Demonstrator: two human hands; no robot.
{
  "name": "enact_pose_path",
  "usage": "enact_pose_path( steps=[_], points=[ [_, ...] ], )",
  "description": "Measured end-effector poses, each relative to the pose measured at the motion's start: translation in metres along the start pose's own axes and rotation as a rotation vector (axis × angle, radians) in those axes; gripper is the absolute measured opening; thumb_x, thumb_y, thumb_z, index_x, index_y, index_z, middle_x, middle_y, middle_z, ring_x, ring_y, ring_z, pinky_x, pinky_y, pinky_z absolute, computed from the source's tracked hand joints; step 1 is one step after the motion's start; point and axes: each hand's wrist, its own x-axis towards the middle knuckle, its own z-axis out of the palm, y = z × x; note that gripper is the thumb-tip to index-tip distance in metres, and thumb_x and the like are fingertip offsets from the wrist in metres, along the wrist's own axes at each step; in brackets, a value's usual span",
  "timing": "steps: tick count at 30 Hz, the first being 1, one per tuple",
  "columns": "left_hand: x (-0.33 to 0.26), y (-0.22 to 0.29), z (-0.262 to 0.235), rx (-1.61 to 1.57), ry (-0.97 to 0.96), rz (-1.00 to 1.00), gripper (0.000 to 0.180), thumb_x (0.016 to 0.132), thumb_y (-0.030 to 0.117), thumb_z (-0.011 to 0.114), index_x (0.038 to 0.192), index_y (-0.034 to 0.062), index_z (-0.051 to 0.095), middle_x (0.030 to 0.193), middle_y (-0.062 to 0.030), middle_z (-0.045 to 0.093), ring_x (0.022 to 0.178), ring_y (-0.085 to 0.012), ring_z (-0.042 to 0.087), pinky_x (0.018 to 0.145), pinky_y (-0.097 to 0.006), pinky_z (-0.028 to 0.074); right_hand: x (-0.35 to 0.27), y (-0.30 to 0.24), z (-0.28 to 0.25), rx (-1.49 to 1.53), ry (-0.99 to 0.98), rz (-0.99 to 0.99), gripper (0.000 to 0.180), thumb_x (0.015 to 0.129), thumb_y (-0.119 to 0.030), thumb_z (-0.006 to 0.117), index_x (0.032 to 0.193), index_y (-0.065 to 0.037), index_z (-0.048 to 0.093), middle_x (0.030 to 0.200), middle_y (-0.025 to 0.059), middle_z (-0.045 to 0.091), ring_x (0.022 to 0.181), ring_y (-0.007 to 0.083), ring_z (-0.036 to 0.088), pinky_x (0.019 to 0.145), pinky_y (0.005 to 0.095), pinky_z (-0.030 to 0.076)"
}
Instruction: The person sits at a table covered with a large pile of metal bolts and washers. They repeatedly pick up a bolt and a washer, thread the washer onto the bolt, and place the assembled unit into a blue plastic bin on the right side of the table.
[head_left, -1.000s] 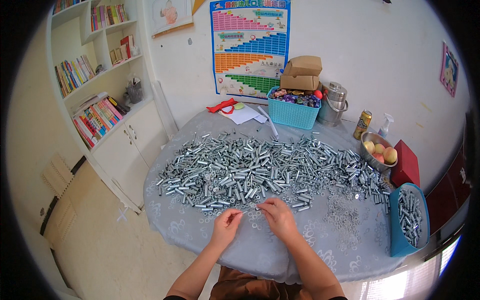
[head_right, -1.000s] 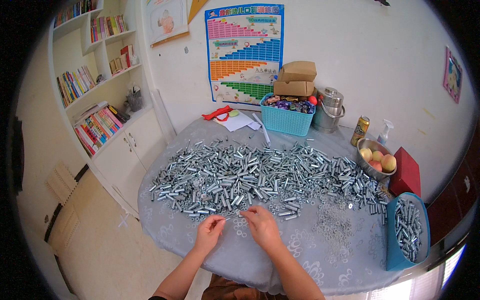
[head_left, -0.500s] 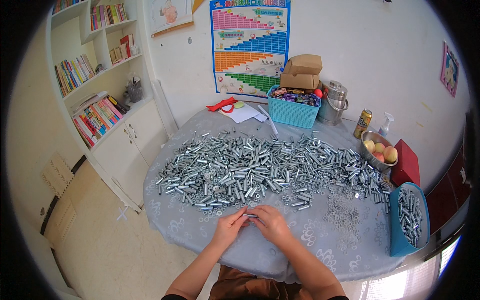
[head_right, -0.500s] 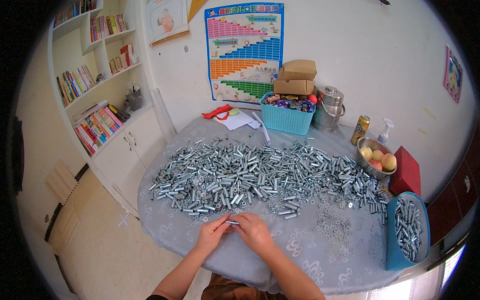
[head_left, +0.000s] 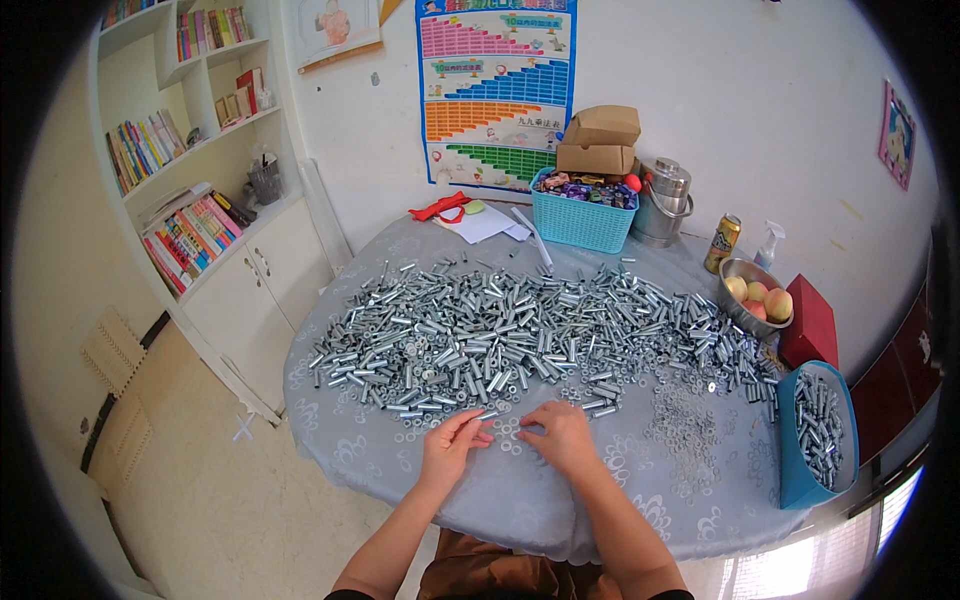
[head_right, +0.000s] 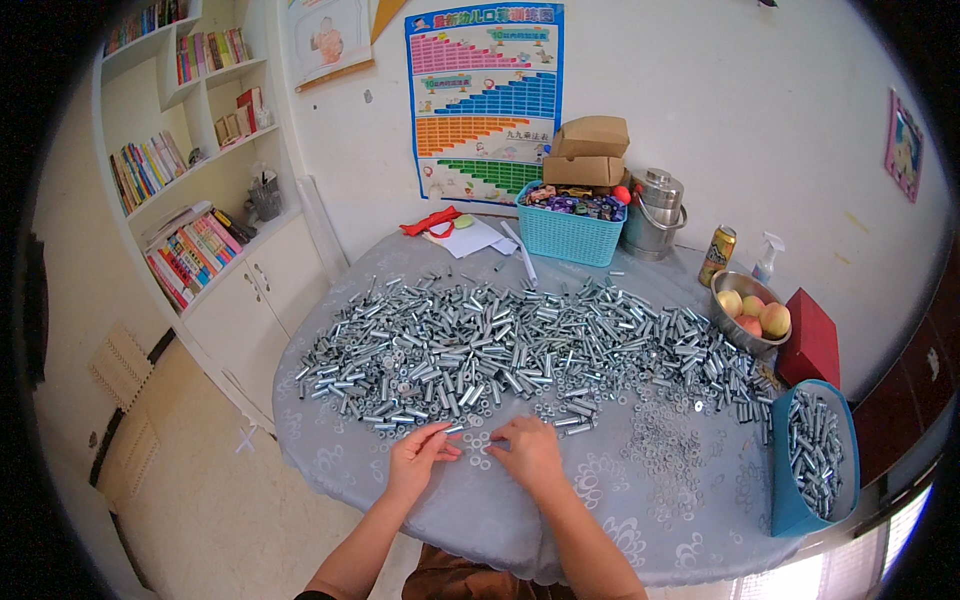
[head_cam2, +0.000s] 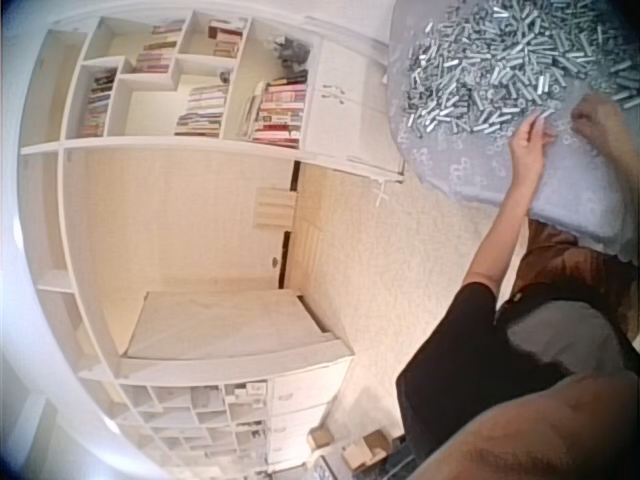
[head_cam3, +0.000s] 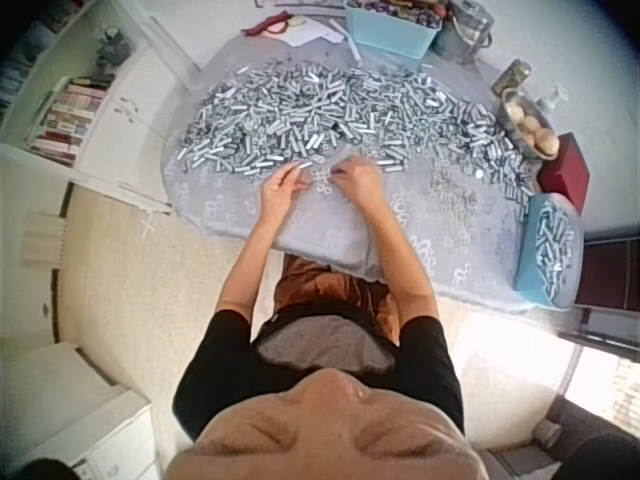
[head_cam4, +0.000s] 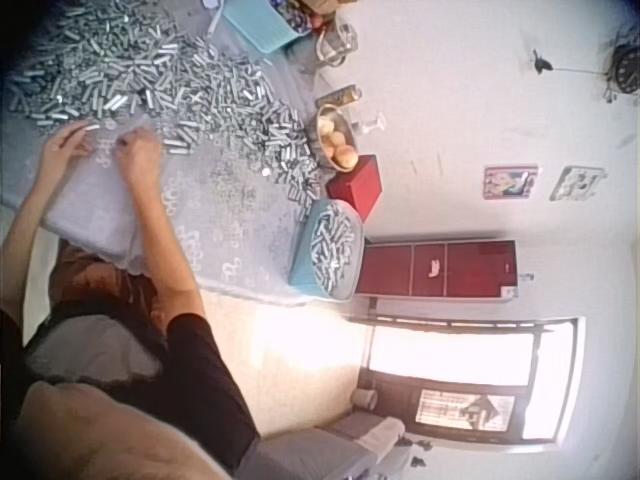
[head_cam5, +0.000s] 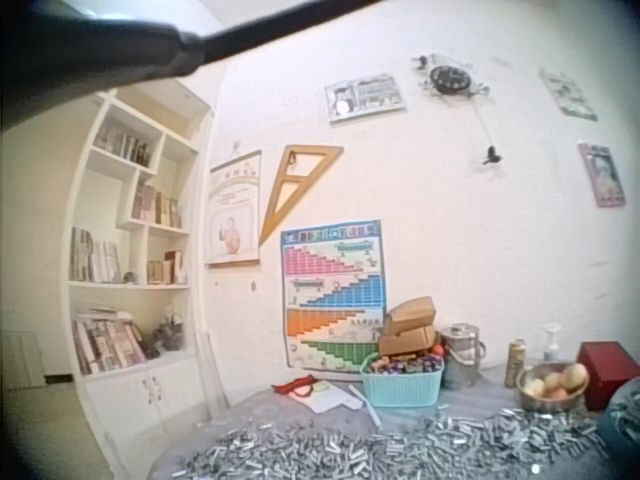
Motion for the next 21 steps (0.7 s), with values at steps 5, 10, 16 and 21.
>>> enact_pose_path(
  steps=[5, 10, 16, 21],
  points=[
    [0.001, 0.0, 0.0, 0.0, -0.009, -0.003, 0.022, 0.089, 0.006, 0.05, 0.108, -0.0028, 0.056, 0.095, -0.014, 0.063, 0.074, -0.0144, 0.062, 0.066, -0.025, 0.052, -0.002, 0.004, 0.006, 0.096, -0.037, 0.105, 0.016, 0.064, -0.013, 0.073, 0.078, -0.008, 0.067, 0.075, 0.0076, 0.062, 0.07, 0.0221, 0.058, 0.066, 0.0313, 0.046],
    [0.0, 0.0, -0.002, -0.023, -0.036, -0.045, 0.022, 0.089, 0.006, 0.05, 0.108, -0.0032, 0.056, 0.094, -0.0139, 0.063, 0.072, -0.0144, 0.061, 0.065, -0.026, 0.053, 0.004, -0.007, 0.004, 0.773, -0.094, 0.555, 0.011, 0.073, -0.006, 0.07, 0.082, -0.002, 0.064, 0.077, 0.0035, 0.063, 0.069, 0.0087, 0.056, 0.062, 0.0206, 0.045],
    [0.001, 0.0, -0.003, -0.048, -0.115, -0.101, 0.023, 0.089, 0.006, 0.049, 0.108, -0.0038, 0.056, 0.092, -0.0144, 0.063, 0.071, -0.016, 0.061, 0.064, -0.027, 0.053, 0.005, -0.008, 0.009, 1.099, -0.047, 0.523, 0.009, 0.077, -0.003, 0.066, 0.084, 0.0, 0.063, 0.08, 0.0024, 0.062, 0.071, 0.0066, 0.055, 0.064, 0.0175, 0.043],
    [0.0, 0.004, -0.005, -0.1, -0.126, -0.166, 0.023, 0.09, 0.007, 0.049, 0.109, -0.0037, 0.056, 0.091, -0.0167, 0.063, 0.071, -0.0185, 0.062, 0.065, -0.028, 0.054, 0.003, -0.015, 0.009, 0.847, 0.026, 0.396, 0.012, 0.077, -0.006, 0.067, 0.087, -0.001, 0.067, 0.083, 0.0035, 0.064, 0.073, 0.0081, 0.056, 0.066, 0.0201, 0.044]
  ],
)
